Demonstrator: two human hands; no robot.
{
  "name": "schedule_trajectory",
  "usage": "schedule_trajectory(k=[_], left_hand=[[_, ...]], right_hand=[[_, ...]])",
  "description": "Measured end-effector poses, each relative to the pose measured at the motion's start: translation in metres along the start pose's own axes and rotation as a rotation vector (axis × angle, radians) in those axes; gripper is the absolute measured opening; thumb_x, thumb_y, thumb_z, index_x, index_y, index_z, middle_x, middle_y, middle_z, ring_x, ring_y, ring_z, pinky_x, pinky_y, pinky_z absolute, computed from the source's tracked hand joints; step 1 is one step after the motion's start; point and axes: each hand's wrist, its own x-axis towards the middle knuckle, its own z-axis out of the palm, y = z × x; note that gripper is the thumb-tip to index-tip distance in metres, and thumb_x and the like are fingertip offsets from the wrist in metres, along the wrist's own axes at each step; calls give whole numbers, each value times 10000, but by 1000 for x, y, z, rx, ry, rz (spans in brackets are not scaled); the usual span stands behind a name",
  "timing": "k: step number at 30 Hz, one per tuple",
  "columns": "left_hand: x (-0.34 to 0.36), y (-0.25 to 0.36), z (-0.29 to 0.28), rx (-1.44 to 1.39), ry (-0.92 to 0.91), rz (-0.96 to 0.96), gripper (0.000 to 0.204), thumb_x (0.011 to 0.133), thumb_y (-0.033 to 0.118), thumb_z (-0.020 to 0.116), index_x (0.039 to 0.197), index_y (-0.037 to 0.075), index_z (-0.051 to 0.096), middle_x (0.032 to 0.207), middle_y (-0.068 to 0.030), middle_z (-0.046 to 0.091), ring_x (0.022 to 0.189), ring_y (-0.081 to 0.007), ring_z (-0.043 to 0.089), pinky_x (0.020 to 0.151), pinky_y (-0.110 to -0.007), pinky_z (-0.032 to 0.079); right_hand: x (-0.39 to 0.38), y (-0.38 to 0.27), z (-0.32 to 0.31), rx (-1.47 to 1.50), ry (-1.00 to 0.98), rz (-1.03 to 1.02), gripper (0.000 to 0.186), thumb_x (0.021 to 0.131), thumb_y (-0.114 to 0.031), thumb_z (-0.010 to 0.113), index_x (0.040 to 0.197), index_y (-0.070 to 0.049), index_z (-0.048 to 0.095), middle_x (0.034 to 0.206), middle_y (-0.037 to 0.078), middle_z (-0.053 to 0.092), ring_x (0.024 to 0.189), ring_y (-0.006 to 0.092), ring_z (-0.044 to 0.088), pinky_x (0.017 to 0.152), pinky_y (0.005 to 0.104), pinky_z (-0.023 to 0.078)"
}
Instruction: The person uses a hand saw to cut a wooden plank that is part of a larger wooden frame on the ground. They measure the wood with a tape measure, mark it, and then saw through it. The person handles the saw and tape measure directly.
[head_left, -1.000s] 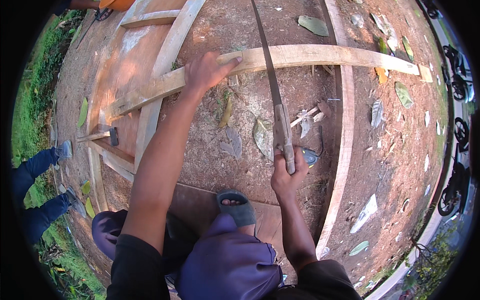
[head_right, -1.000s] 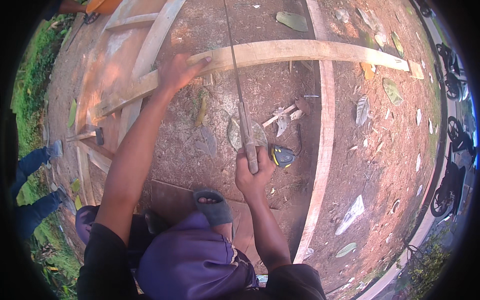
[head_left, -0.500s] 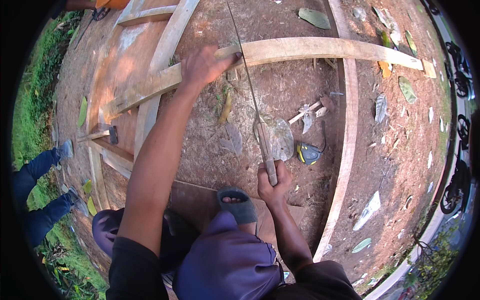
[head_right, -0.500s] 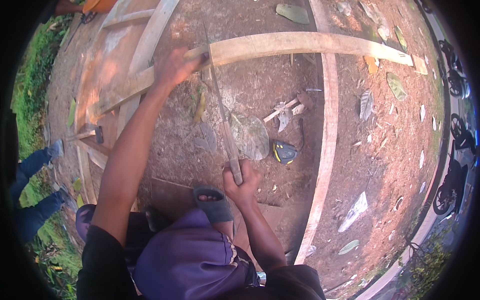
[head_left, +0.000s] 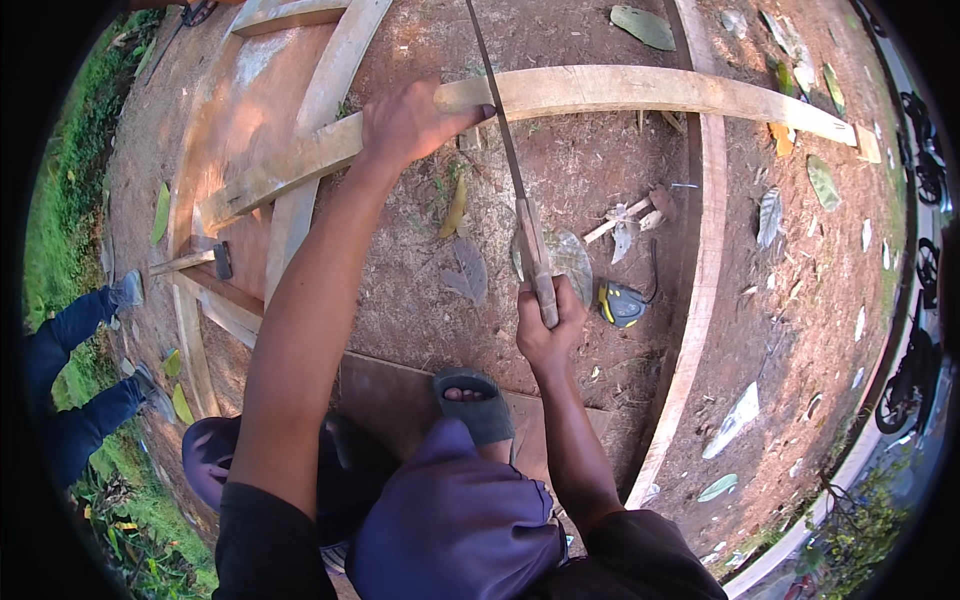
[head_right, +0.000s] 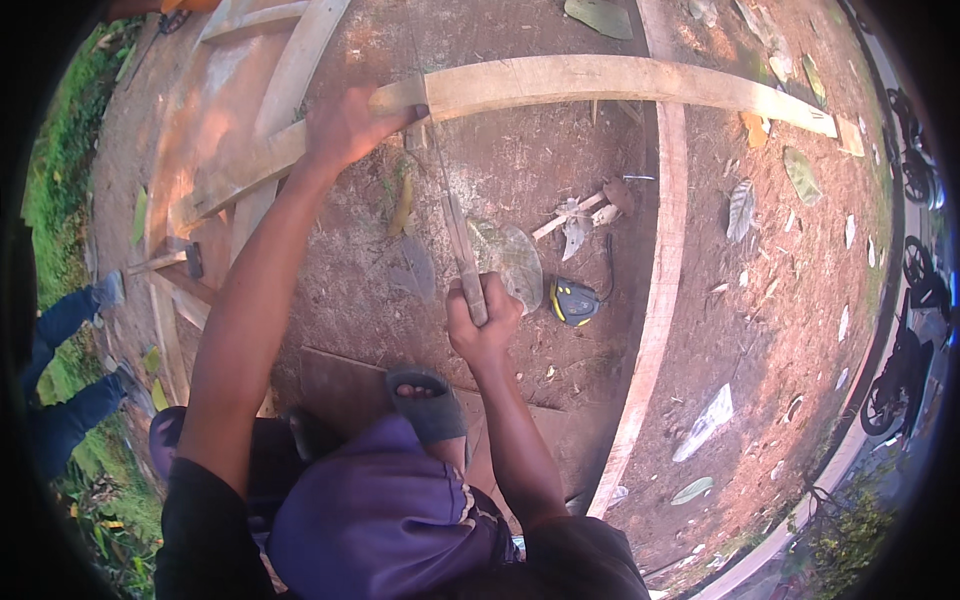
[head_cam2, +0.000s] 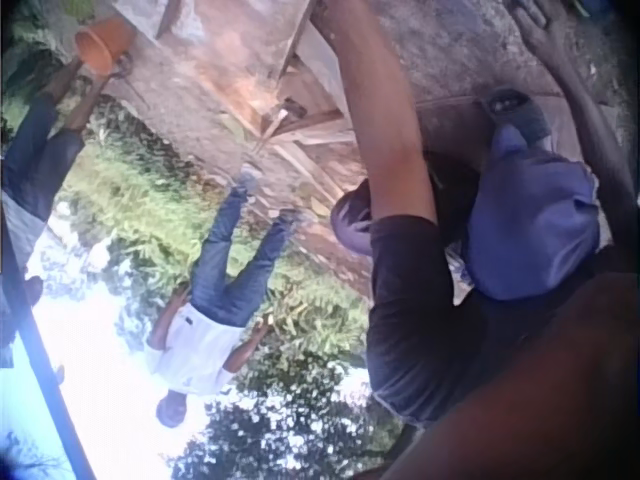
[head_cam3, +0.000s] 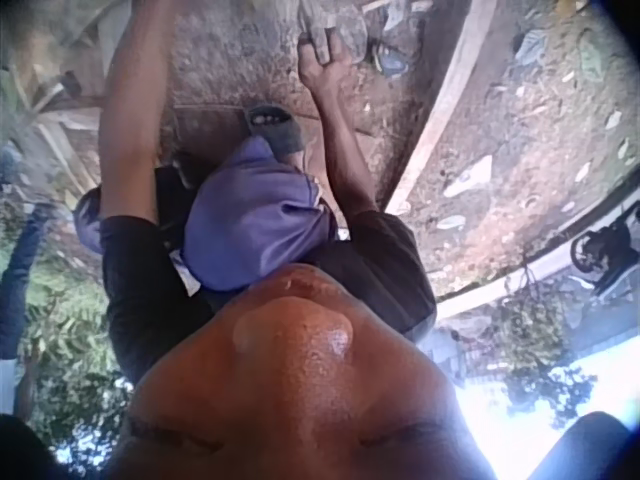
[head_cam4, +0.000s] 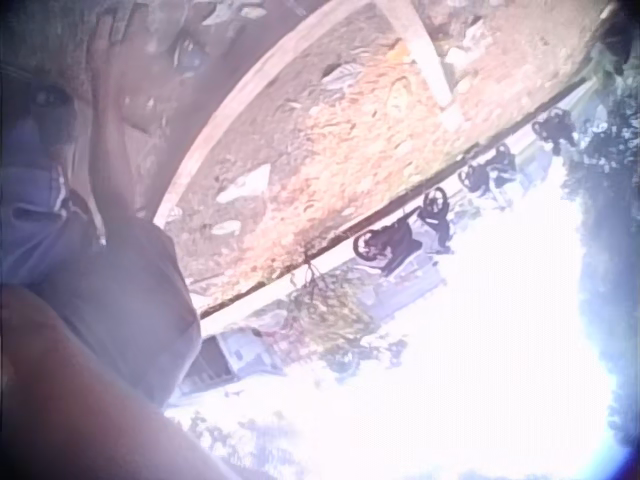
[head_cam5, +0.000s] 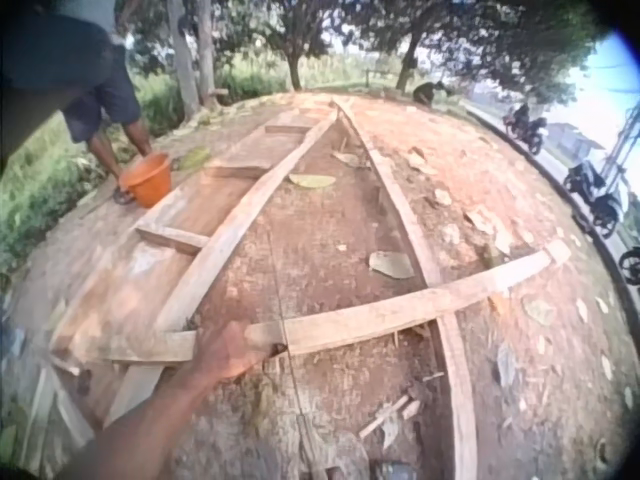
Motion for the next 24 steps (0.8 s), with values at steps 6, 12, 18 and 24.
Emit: schedule_trajectory(k=[6, 12, 18, 24], left_hand=[[0, -4, 0, 44, 75, 46, 911, 702, 861, 690, 1141, 67, 761, 1102, -229, 748, 1074, -371, 724, 975, -538, 528], [1, -1, 6, 30, 102, 17, 913, 691, 862, 697, 1150, 75, 759, 1105, -222, 748, 1106, -378, 710, 994, -541, 509], [6, -3, -2, 38, 21, 1, 882, 702, 845, 702, 1135, 78, 747, 1106, -192, 752, 1078, -346, 724, 970, -545, 516], [-2, -1, 6, 12, 1, 1, 905, 681, 855, 709, 1112, 60, 749, 1083, -205, 754, 1069, -354, 725, 948, -514, 539]], right_hand=[[-8, 1, -2, 37, -9, 33, 210, 854, -72, 718, 725, -36, 556, 556, 51, 581, 499, 86, 559, 493, 297, 459], [27, -5, 24, 127, -10, 70, 187, 848, -71, 712, 747, -28, 561, 567, 56, 581, 529, 77, 555, 500, 298, 459], [-18, 15, -7, 26, -11, -17, 203, 849, -74, 715, 733, -30, 554, 568, 61, 581, 531, 78, 561, 494, 294, 453], [48, 1, 38, 97, 11, 64, 220, 847, -76, 720, 719, -29, 546, 567, 59, 577, 530, 72, 553, 491, 298, 448]])
